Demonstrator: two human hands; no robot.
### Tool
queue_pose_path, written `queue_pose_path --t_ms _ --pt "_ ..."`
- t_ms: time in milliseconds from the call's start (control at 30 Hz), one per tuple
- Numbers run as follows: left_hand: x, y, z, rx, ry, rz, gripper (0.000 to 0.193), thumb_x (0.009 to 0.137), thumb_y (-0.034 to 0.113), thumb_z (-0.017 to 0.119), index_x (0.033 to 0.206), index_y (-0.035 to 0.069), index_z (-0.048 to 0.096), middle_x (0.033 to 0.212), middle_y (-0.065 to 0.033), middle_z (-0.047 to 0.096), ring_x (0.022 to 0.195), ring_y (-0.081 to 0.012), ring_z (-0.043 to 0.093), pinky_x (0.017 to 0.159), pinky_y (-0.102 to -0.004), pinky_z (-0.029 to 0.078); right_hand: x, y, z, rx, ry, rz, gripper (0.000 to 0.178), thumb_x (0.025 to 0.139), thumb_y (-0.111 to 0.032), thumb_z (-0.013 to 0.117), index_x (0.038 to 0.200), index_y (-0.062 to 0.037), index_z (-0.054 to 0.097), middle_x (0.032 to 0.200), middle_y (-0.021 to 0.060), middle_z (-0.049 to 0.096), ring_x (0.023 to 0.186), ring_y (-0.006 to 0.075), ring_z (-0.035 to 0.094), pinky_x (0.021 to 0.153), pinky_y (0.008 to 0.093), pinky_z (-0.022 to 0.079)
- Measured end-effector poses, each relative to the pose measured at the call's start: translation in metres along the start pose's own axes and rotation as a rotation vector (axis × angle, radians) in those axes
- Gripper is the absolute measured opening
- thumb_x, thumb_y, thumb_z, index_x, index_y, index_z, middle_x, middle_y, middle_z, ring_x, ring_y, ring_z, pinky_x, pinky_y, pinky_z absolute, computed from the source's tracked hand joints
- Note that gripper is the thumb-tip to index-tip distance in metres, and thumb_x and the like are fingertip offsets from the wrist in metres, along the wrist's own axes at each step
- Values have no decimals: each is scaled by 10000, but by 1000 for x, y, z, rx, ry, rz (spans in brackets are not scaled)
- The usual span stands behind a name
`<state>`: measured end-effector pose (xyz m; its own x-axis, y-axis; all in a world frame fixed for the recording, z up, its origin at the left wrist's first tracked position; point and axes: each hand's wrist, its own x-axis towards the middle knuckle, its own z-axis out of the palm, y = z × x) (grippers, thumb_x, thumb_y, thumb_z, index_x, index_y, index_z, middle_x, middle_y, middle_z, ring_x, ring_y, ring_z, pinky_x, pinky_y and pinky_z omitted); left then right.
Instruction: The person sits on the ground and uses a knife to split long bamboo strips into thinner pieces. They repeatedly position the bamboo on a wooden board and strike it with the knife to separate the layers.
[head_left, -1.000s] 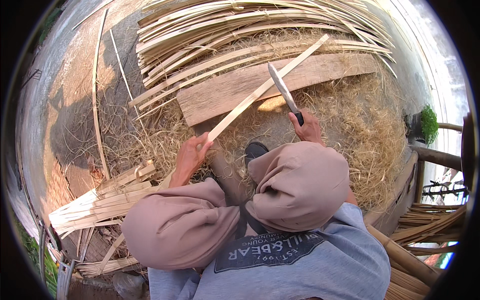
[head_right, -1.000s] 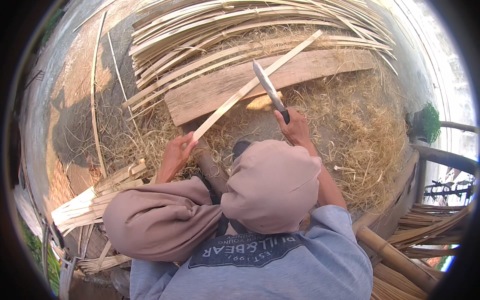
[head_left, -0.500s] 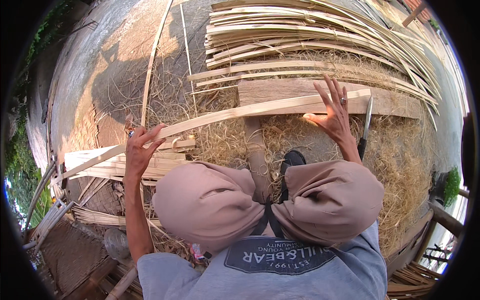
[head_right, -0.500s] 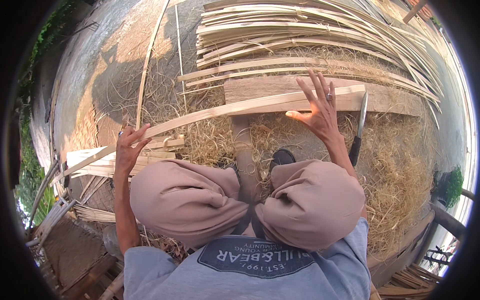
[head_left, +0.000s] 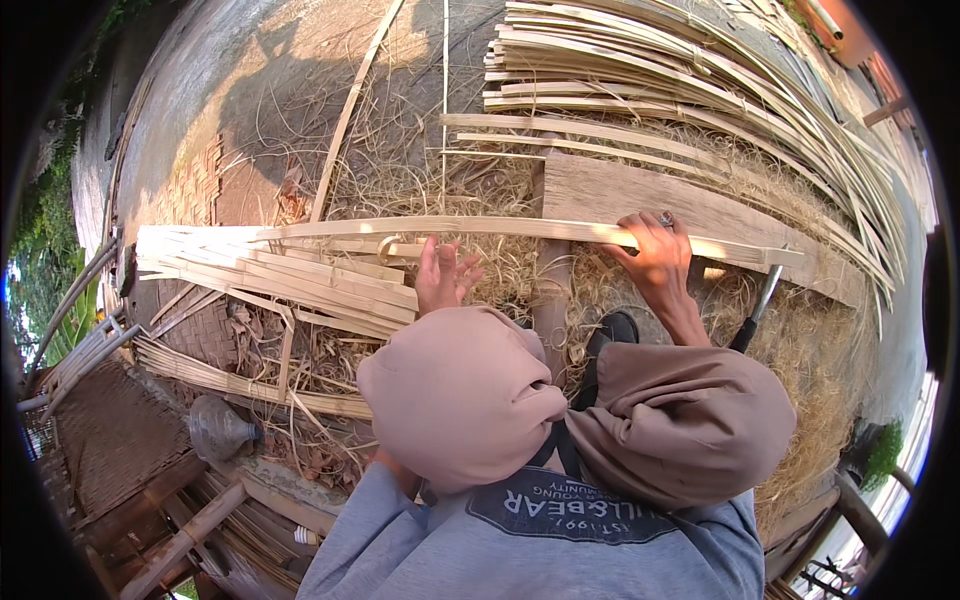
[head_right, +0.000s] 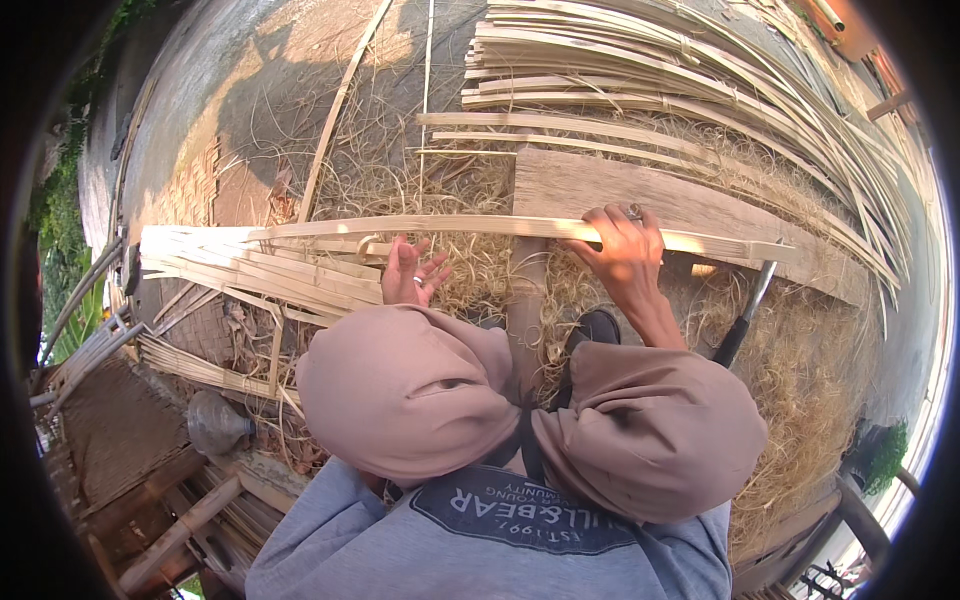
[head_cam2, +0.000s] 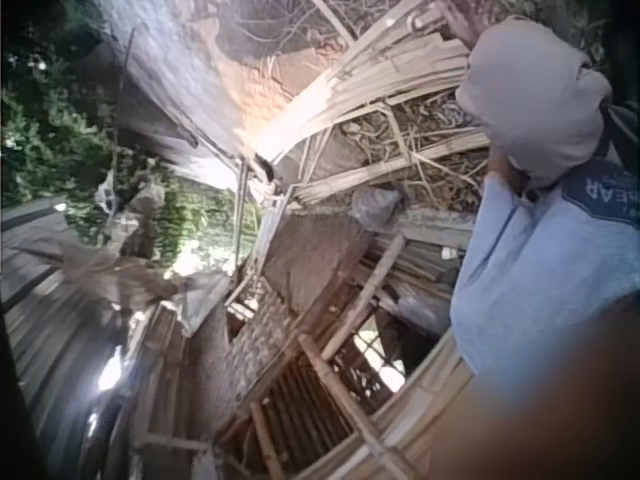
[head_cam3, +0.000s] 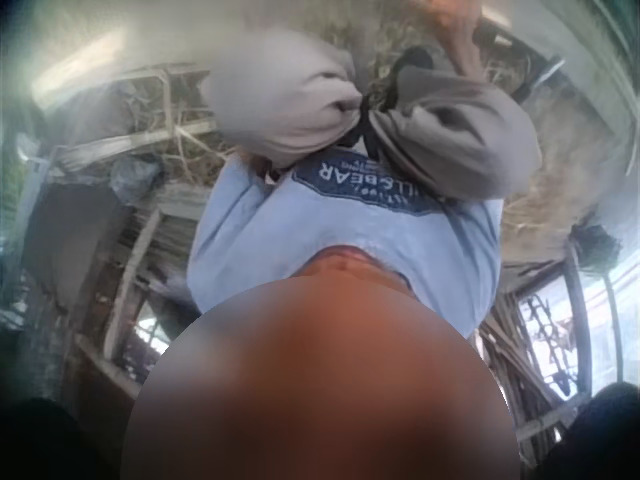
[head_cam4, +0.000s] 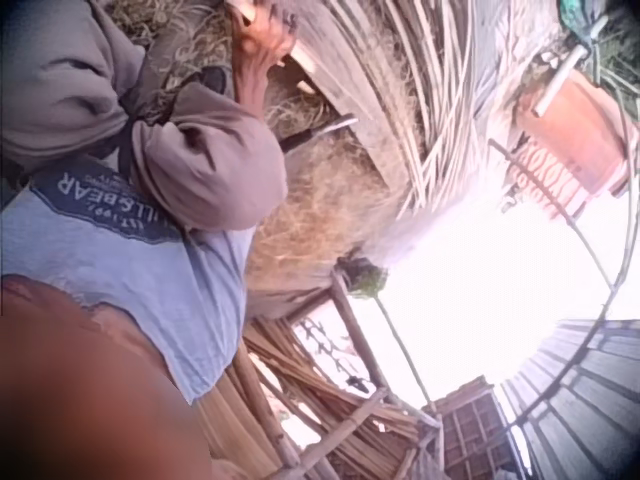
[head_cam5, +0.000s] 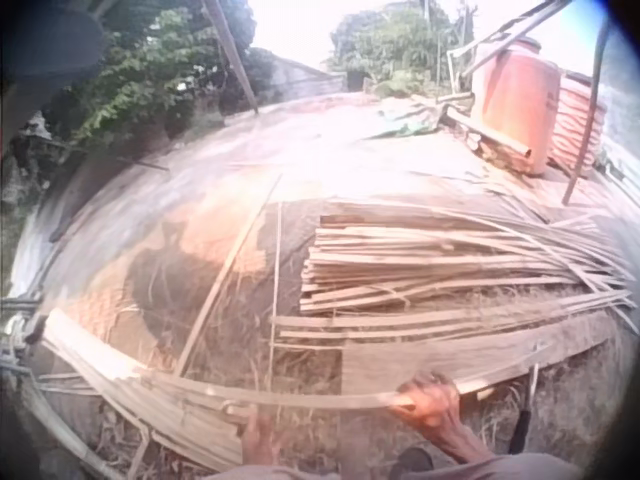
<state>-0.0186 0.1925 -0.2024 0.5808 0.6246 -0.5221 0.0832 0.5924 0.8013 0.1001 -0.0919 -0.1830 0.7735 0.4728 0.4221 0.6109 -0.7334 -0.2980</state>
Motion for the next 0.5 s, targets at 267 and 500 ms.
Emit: queue_pose_path --t_ms 267,500 --pt "19 -10 11 148 -200 105 352 1020 302 690 1042 -48 664 865 -123 728 754 -184 712 745 -307 614 -4 -19 -7 -23 -1 21 368 678 -326 911 920 -140 707 841 15 672 801 232 651 786 381 457" --pt "25 -16 -17 424 -123 158 646 1100 529 425 941 -51 662 654 -81 614 595 -168 620 553 -316 520 -9 -31 0 36 -82 4 384 715 -374 892 933 -129 693 836 26 644 788 236 630 745 379 461"
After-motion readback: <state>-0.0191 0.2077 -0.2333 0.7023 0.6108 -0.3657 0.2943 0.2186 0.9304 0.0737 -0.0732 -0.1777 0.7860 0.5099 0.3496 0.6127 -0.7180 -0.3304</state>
